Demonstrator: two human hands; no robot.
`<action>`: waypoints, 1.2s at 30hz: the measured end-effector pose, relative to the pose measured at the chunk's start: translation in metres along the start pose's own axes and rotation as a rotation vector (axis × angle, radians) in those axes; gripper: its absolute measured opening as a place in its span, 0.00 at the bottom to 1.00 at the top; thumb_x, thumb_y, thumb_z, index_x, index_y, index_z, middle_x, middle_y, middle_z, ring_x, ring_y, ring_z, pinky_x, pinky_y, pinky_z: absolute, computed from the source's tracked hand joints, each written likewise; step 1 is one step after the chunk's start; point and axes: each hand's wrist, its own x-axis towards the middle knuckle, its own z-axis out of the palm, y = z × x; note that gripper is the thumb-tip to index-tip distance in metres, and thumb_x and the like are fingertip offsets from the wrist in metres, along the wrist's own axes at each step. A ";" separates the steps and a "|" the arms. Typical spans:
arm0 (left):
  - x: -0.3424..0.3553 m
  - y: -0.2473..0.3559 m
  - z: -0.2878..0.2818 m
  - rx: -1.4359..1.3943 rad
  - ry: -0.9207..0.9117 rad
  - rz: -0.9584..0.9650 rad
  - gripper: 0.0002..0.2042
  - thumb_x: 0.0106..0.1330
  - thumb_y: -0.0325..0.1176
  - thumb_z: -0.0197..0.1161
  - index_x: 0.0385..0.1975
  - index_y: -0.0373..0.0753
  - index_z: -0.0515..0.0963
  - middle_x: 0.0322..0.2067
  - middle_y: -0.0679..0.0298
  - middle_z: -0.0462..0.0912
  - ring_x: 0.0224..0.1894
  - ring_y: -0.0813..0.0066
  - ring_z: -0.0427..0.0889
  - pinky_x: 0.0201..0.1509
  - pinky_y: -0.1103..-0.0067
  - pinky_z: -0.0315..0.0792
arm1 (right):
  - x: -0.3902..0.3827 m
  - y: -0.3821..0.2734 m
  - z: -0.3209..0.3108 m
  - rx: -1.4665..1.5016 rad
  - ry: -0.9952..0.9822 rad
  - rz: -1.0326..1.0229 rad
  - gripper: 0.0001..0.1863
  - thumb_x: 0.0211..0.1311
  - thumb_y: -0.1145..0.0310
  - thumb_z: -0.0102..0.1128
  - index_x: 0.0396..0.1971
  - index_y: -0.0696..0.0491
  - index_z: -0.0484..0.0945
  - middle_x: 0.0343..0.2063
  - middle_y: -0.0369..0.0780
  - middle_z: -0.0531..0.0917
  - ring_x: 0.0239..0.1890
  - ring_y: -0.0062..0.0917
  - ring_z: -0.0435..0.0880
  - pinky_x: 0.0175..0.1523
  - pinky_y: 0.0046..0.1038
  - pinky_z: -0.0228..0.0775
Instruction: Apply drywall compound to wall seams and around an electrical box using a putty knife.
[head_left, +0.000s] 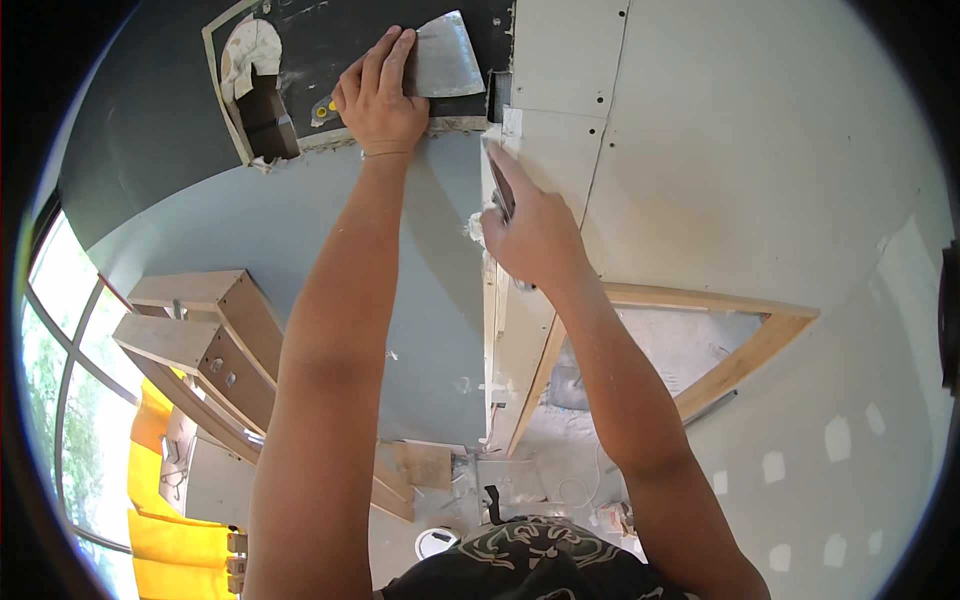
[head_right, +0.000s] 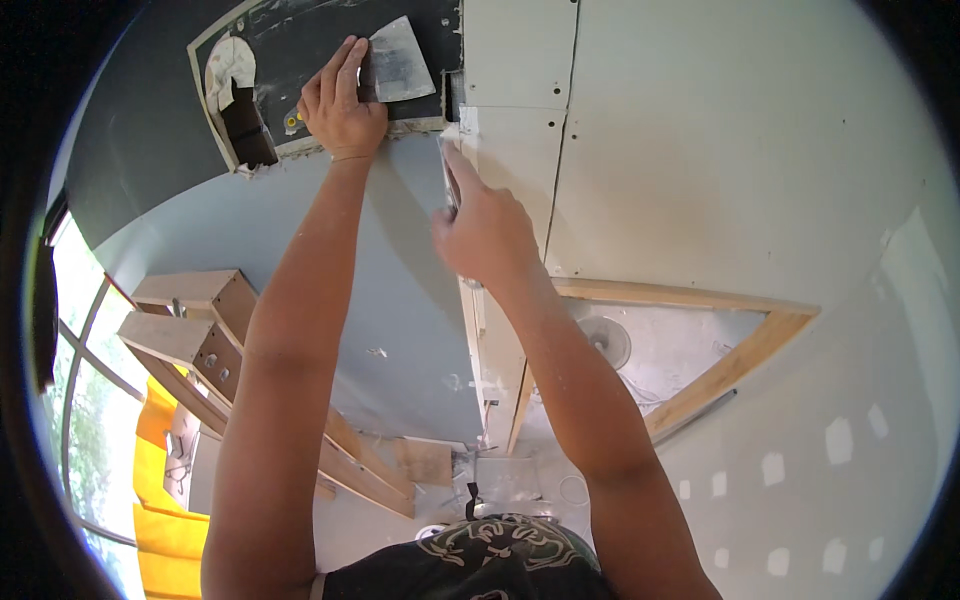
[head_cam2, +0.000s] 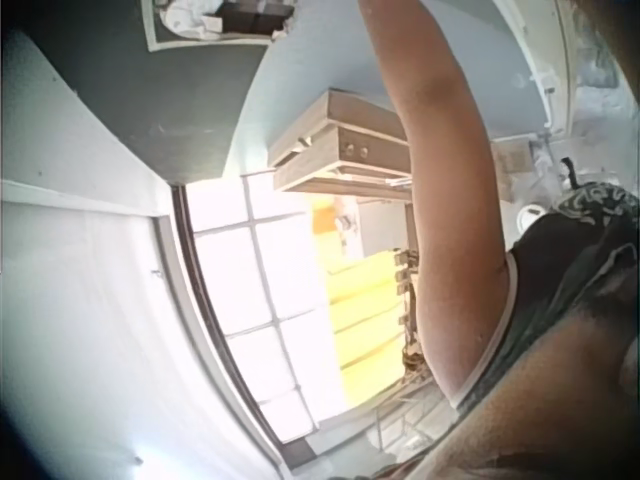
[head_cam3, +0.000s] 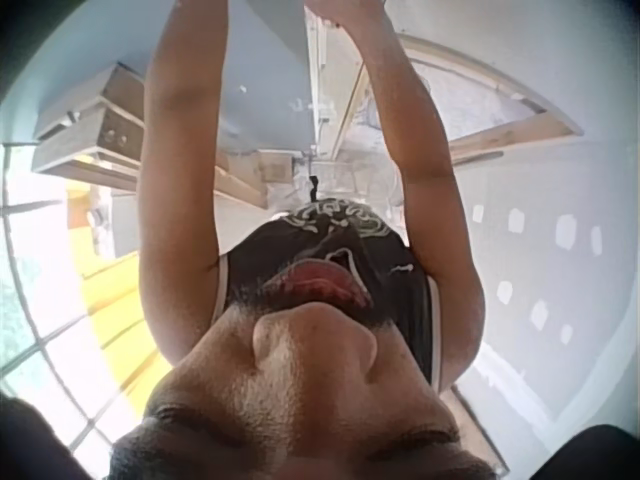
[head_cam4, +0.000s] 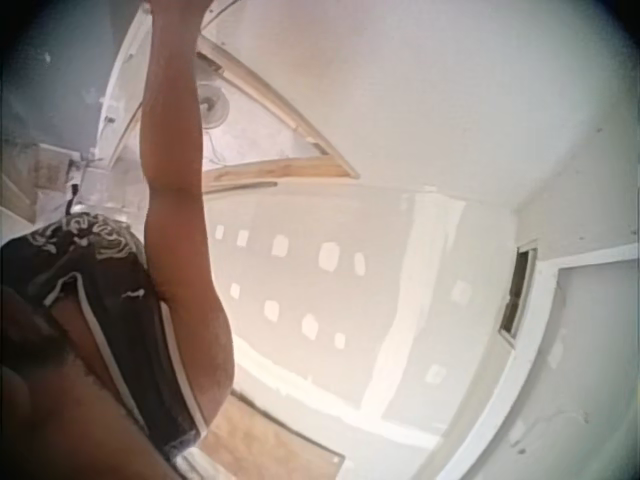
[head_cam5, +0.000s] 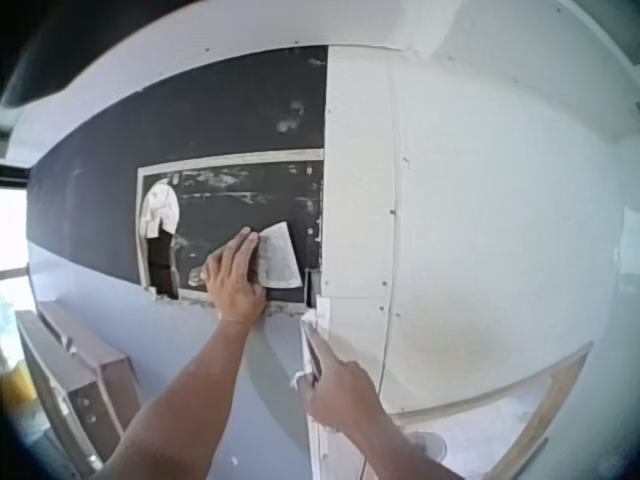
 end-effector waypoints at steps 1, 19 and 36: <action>-0.001 0.001 0.001 0.014 -0.002 -0.004 0.31 0.51 0.23 0.58 0.57 0.60 0.82 0.58 0.85 0.82 0.52 0.72 0.77 0.61 0.74 0.64 | 0.006 0.005 0.004 -0.072 0.066 -0.028 0.41 0.57 0.66 0.58 0.74 0.41 0.62 0.30 0.53 0.87 0.36 0.51 0.86 0.47 0.47 0.79; -0.002 -0.005 0.002 0.006 0.019 0.007 0.31 0.49 0.25 0.60 0.56 0.62 0.82 0.57 0.85 0.82 0.53 0.74 0.79 0.60 0.72 0.65 | 0.031 0.021 -0.041 -0.021 0.259 -0.294 0.32 0.61 0.72 0.58 0.68 0.45 0.72 0.39 0.54 0.85 0.43 0.51 0.85 0.51 0.42 0.77; 0.010 0.010 -0.024 -0.004 -0.089 0.019 0.24 0.58 0.27 0.60 0.57 0.48 0.80 0.60 0.68 0.82 0.56 0.62 0.78 0.63 0.65 0.66 | 0.028 0.015 -0.011 -0.289 0.263 -0.172 0.26 0.71 0.64 0.57 0.69 0.42 0.72 0.37 0.53 0.84 0.44 0.51 0.84 0.51 0.47 0.76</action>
